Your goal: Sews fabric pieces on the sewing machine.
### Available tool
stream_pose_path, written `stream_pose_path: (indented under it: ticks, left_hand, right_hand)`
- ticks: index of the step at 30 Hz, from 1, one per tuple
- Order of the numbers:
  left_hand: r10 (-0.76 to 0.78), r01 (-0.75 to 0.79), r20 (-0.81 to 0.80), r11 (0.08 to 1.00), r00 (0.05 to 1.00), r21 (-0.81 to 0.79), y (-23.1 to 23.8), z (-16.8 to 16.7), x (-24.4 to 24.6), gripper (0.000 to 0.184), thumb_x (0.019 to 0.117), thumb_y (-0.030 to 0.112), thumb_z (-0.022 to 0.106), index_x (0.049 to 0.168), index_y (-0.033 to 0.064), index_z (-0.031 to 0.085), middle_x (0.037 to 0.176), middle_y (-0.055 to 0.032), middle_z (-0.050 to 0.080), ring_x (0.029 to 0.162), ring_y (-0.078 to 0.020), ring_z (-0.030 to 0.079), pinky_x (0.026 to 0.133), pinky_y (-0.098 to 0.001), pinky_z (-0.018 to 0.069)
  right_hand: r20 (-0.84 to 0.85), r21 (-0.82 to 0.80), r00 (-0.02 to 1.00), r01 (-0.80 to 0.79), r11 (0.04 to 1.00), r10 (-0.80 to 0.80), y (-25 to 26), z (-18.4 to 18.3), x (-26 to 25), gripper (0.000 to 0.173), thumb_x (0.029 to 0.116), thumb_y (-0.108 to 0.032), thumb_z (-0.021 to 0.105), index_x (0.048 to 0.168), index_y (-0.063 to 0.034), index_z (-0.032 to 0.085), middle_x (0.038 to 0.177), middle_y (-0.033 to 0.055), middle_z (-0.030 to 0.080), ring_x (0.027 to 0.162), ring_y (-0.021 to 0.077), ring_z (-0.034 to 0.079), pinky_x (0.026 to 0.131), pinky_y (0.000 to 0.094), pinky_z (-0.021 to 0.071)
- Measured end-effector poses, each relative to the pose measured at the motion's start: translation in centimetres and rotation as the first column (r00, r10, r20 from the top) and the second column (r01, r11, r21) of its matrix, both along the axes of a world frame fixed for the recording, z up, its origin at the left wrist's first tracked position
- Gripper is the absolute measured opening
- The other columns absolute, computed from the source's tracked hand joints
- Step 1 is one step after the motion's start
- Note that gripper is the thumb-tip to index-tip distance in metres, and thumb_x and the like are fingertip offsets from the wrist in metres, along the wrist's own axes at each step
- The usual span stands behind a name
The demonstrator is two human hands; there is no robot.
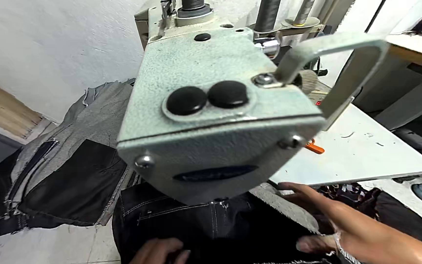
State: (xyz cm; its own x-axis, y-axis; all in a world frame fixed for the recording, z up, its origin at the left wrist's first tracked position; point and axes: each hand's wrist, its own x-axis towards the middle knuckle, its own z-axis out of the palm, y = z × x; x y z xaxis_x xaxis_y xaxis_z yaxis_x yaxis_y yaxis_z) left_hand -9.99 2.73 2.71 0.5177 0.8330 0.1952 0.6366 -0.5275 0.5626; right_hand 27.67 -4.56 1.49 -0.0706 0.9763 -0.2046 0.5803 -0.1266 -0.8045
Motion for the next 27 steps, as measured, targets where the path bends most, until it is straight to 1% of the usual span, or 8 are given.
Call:
stream_pose_path:
  ticks: [3,5,9,14,19,21,23,27]
  left_hand:
    - [0.045,-0.046,-0.085,0.999,0.995,-0.013,-0.9,-0.1,2.7,0.033,0.0970,0.027,0.069,0.104,-0.0049,0.074,0.088,-0.0178,0.075,0.078,-0.0312,0.075,0.072,-0.0485,0.0614]
    - [0.095,-0.102,-0.126,0.993,0.987,-0.052,-0.9,0.1,4.0,0.043,0.0972,0.035,0.068,0.106,-0.0075,0.068,0.079,-0.0179,0.072,0.070,-0.0335,0.073,0.065,-0.0524,0.0589]
    - [0.155,-0.165,-0.082,0.975,0.985,-0.146,-0.8,-1.0,6.0,0.064,0.0941,0.048,0.068,0.115,-0.0113,0.056,0.079,-0.0157,0.072,0.072,-0.0329,0.073,0.068,-0.0528,0.0593]
    - [0.340,-0.334,-0.059,0.938,0.939,0.090,-0.7,-2.3,8.9,0.083,0.0877,0.064,0.063,0.113,-0.0154,0.057,0.056,-0.0088,0.058,0.053,-0.0292,0.065,0.055,-0.0482,0.0548]
    - [0.330,-0.352,0.142,0.917,0.933,0.186,0.6,-2.7,7.8,0.029,0.0925,0.020,0.064,0.100,-0.0080,0.061,0.055,-0.0093,0.056,0.045,-0.0234,0.059,0.045,-0.0408,0.0503]
    - [0.317,-0.341,0.149,0.921,0.937,0.189,2.1,-2.6,4.0,0.027,0.0921,0.014,0.065,0.103,-0.0098,0.060,0.060,-0.0129,0.058,0.047,-0.0248,0.059,0.046,-0.0425,0.0511]
    - [0.306,-0.329,0.122,0.864,0.944,0.382,4.6,-4.3,0.2,0.025,0.0951,0.018,0.062,0.100,-0.0056,0.060,0.060,-0.0095,0.055,0.046,-0.0219,0.055,0.044,-0.0387,0.0492]
    - [0.311,-0.236,-0.002,0.726,0.951,0.646,7.9,-6.9,-2.6,0.023,0.0981,0.010,0.055,0.106,0.0002,0.074,0.078,-0.0164,0.071,0.066,-0.0336,0.071,0.058,-0.0460,0.0587]
  right_hand:
    - [0.013,0.037,0.999,0.030,0.999,-0.030,-1.3,-1.6,0.2,0.050,0.0885,-0.036,0.070,0.126,-0.0024,0.066,0.111,0.0141,0.072,0.099,0.0246,0.070,0.088,0.0513,0.0557]
    - [0.004,0.096,0.996,0.092,0.991,-0.093,-1.5,-2.8,-0.3,0.032,0.0923,-0.024,0.059,0.111,-0.0010,0.071,0.096,0.0125,0.072,0.086,0.0219,0.070,0.078,0.0501,0.0554]
    - [-0.272,0.045,0.905,0.351,0.935,-0.326,-0.5,-4.0,-2.5,0.022,0.0952,-0.014,0.051,0.111,-0.0096,0.067,0.092,-0.0072,0.068,0.084,-0.0018,0.065,0.079,0.0228,0.0556]
    - [-0.535,-0.094,0.677,0.546,0.832,-0.505,1.8,-4.2,-3.0,0.021,0.1017,-0.004,0.046,0.107,-0.0081,0.066,0.086,-0.0022,0.072,0.078,0.0031,0.069,0.072,0.0220,0.0586]
    - [-0.519,0.083,0.782,0.448,0.890,-0.345,2.1,-2.6,-0.7,0.026,0.0958,-0.005,0.047,0.097,-0.0163,0.071,0.084,-0.0084,0.073,0.075,-0.0016,0.067,0.069,0.0180,0.0576]
    - [-0.440,0.171,0.877,0.291,0.941,-0.191,1.4,-2.8,-0.5,0.020,0.0932,-0.012,0.056,0.098,-0.0195,0.074,0.089,-0.0145,0.073,0.080,-0.0069,0.066,0.075,0.0161,0.0567]
    - [-0.281,0.294,0.959,0.128,0.947,-0.043,1.9,-3.9,-2.0,0.015,0.0950,-0.023,0.063,0.097,-0.0107,0.071,0.085,-0.0123,0.067,0.078,-0.0086,0.060,0.073,0.0159,0.0519]
    - [-0.069,0.468,0.995,0.100,0.878,-0.076,5.8,-5.6,-5.1,0.026,0.0950,-0.032,0.060,0.095,-0.0090,0.071,0.077,-0.0079,0.067,0.071,-0.0054,0.061,0.067,0.0188,0.0525]
